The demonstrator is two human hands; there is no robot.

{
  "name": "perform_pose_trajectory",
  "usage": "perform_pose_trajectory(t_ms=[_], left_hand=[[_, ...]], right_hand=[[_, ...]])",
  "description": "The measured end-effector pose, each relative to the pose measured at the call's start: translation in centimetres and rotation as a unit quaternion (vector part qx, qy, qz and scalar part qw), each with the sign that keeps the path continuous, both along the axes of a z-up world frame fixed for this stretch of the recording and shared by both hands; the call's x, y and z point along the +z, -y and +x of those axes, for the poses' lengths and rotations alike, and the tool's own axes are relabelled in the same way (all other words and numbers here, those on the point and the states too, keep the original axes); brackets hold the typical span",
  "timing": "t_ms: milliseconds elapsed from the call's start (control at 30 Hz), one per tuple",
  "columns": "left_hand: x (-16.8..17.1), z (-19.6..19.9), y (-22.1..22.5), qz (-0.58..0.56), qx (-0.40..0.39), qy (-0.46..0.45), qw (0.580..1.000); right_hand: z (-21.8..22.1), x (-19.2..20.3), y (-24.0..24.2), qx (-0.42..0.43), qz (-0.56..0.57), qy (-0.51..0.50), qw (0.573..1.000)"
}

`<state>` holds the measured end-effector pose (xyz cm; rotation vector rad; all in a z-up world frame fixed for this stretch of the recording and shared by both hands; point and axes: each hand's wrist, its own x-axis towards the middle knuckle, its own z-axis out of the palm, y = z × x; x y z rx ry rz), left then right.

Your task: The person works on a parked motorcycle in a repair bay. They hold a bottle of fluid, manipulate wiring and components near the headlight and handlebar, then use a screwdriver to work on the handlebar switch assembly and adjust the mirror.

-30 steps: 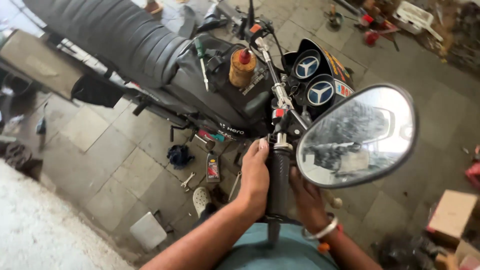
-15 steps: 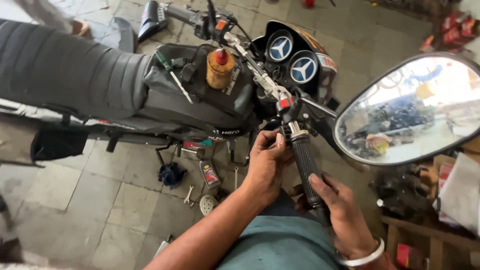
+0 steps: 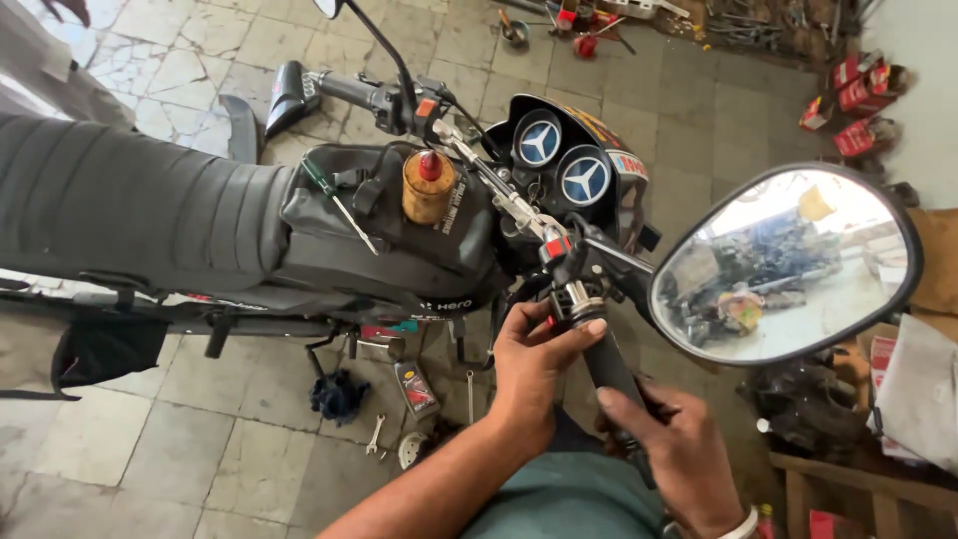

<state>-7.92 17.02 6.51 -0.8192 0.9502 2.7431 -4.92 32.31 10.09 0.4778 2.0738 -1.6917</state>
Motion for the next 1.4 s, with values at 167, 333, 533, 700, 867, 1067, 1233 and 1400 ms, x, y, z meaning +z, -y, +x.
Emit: perform_pose_trajectory(t_ms=[167, 333, 533, 700, 867, 1067, 1233, 1400], left_hand=[[-0.7, -0.2, -0.1, -0.028, 0.001, -0.003, 1.000], [0.8, 0.1, 0.5, -0.023, -0.003, 0.006, 1.000], [0.2, 0.1, 0.2, -0.126, 0.001, 0.030, 0.992], [1.5, -0.3, 1.0, -0.204, -0.044, 0.013, 0.978], [2.6, -1.1, 1.5, -0.270, -0.098, 0.082, 0.954], [2.3, -1.8, 2.5, -0.298, -0.145, 0.088, 0.939], [1.3, -2.2, 2.8, -0.330, -0.181, 0.064, 0.924], [1.1, -2.5, 2.7, -0.321, -0.194, 0.079, 0.924]], right_hand=[[-0.1, -1.9, -2.4, 0.102, 0.096, -0.096, 0.985], [-4.1, -10.2, -5.2, 0.080, -0.156, 0.027, 0.984], [-0.2, -28.2, -5.6, 0.143, -0.069, 0.256, 0.954], [0.7, -19.2, 13.9, 0.378, 0.100, -0.453, 0.801], [-5.5, -12.4, 27.8, 0.210, 0.210, -0.555, 0.777], [-15.2, -13.6, 33.9, 0.130, 0.358, -0.494, 0.782], [-18.7, -18.2, 34.9, 0.270, 0.404, -0.350, 0.801], [-19.2, -19.6, 34.7, 0.231, 0.392, -0.423, 0.783]])
